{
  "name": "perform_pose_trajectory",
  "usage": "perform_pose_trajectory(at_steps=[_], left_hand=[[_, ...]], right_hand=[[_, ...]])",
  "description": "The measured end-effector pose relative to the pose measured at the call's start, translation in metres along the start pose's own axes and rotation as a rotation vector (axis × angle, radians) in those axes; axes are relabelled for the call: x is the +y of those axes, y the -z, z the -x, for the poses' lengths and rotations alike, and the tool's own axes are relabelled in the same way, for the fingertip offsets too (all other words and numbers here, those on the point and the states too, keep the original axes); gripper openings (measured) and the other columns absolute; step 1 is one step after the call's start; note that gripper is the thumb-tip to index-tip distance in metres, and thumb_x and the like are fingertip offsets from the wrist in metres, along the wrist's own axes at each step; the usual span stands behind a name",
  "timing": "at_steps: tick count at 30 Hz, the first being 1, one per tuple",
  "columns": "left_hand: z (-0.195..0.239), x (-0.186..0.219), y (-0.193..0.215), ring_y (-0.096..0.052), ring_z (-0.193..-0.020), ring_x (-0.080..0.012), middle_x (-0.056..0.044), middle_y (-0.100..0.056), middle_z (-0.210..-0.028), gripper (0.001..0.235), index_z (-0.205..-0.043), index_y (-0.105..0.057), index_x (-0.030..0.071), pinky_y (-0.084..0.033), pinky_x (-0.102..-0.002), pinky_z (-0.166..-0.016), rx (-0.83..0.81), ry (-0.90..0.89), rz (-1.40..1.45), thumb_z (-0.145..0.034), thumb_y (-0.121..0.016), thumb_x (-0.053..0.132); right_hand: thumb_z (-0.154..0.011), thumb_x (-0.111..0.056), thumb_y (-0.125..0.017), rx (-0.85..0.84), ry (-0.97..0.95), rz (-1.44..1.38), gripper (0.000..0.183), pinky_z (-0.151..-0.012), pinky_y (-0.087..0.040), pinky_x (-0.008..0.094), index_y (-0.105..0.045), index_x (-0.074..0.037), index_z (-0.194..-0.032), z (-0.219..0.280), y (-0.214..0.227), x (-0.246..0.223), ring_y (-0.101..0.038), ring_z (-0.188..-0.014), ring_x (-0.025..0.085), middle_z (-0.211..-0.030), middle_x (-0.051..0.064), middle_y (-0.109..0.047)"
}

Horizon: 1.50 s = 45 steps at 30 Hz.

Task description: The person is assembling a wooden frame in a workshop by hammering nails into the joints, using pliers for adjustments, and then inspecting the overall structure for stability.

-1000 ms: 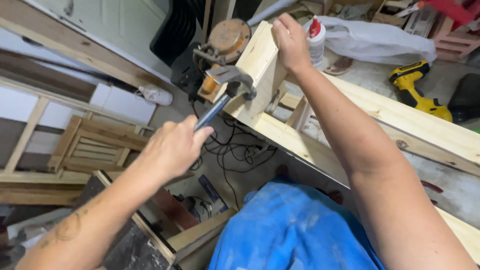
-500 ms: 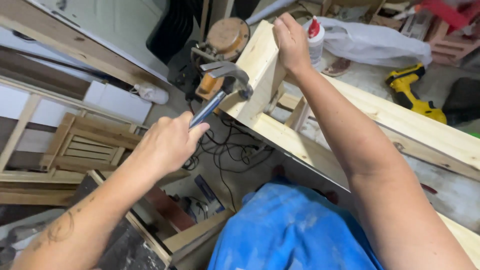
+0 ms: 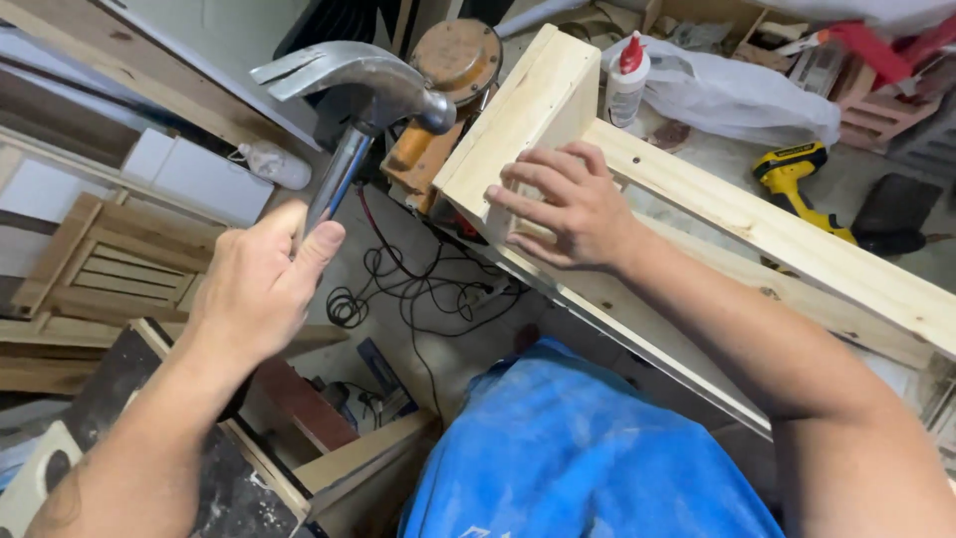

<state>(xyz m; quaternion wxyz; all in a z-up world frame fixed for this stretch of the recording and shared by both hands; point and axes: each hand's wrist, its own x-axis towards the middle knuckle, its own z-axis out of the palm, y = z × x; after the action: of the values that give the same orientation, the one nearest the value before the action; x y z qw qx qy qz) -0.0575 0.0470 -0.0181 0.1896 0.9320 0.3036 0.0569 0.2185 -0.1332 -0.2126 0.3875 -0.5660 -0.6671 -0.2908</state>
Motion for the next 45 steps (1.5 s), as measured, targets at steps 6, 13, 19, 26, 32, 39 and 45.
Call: perform_pose_trajectory(at_steps=[6,13,19,26,32,39,45], left_hand=[[0.005,0.004,-0.002,-0.049,-0.042,-0.0314,-0.014,-0.047,-0.039,0.064,-0.063,-0.043,0.011,-0.045,-0.039,-0.051,-0.03,-0.013,0.033,-0.11,-0.053,0.054],[0.012,0.012,-0.002,-0.051,-0.036,-0.0267,-0.011,-0.053,-0.039,0.052,-0.071,-0.056,0.012,-0.044,-0.036,-0.048,-0.173,-0.026,0.002,-0.111,-0.052,0.046],[0.005,0.034,0.009,-0.052,-0.049,-0.024,-0.003,-0.055,-0.054,0.051,-0.085,-0.045,0.014,-0.038,-0.042,-0.049,-0.298,0.085,-0.274,-0.111,-0.044,0.058],[-0.002,0.054,-0.022,-0.065,-0.064,-0.0404,-0.015,-0.065,-0.074,0.049,-0.102,-0.056,0.008,-0.052,-0.053,-0.06,-0.517,0.136,-0.445,-0.114,-0.042,0.053],[-0.004,0.055,-0.005,-0.064,-0.061,-0.0443,-0.017,-0.063,-0.07,0.048,-0.106,-0.055,0.009,-0.052,-0.056,-0.055,-0.41,0.009,-0.513,-0.114,-0.042,0.054],[-0.005,0.08,0.002,-0.055,-0.053,-0.0256,-0.008,-0.061,-0.071,0.04,-0.106,-0.058,0.007,-0.044,-0.038,-0.045,-0.511,0.231,-0.401,-0.116,-0.043,0.043],[-0.003,0.068,0.0,-0.054,-0.06,-0.0306,-0.01,-0.059,-0.073,0.047,-0.097,-0.055,0.01,-0.043,-0.04,-0.05,-0.479,0.141,-0.439,-0.117,-0.04,0.049]], right_hand=[[-0.103,-0.045,-0.067,-0.042,0.016,0.028,0.041,-0.105,-0.035,0.047,-0.071,-0.021,-0.136,-0.004,0.005,-0.007,-0.061,-0.126,0.029,-0.127,0.008,-0.066],[-0.096,-0.038,-0.074,0.111,-0.05,-0.398,0.023,-0.087,-0.054,0.041,-0.081,-0.016,-0.098,0.007,-0.019,0.043,-0.071,-0.099,0.028,-0.102,0.003,-0.073],[-0.085,-0.079,-0.048,0.085,-1.411,-0.505,0.074,-0.091,-0.04,0.033,-0.058,-0.014,-0.119,-0.034,-0.015,0.12,-0.05,-0.101,0.012,-0.113,-0.002,-0.055],[-0.093,-0.049,-0.058,0.076,-1.285,-0.607,0.034,-0.077,-0.031,0.032,-0.046,-0.023,-0.076,-0.021,-0.038,0.12,-0.041,-0.081,0.011,-0.085,-0.005,-0.049],[-0.09,-0.042,-0.064,0.204,-1.296,-0.617,0.037,-0.073,-0.026,0.032,-0.037,-0.024,-0.072,-0.024,-0.042,0.124,-0.035,-0.079,0.01,-0.078,-0.008,-0.04],[-0.092,-0.042,-0.064,0.184,-1.281,-0.634,0.041,-0.07,-0.024,0.03,-0.033,-0.025,-0.073,-0.022,-0.046,0.126,-0.032,-0.075,0.008,-0.076,-0.009,-0.034],[-0.097,-0.042,-0.065,0.223,-1.172,-0.625,0.04,-0.071,-0.026,0.031,-0.037,-0.025,-0.074,-0.002,-0.068,0.146,-0.035,-0.077,0.008,-0.077,-0.01,-0.038]])
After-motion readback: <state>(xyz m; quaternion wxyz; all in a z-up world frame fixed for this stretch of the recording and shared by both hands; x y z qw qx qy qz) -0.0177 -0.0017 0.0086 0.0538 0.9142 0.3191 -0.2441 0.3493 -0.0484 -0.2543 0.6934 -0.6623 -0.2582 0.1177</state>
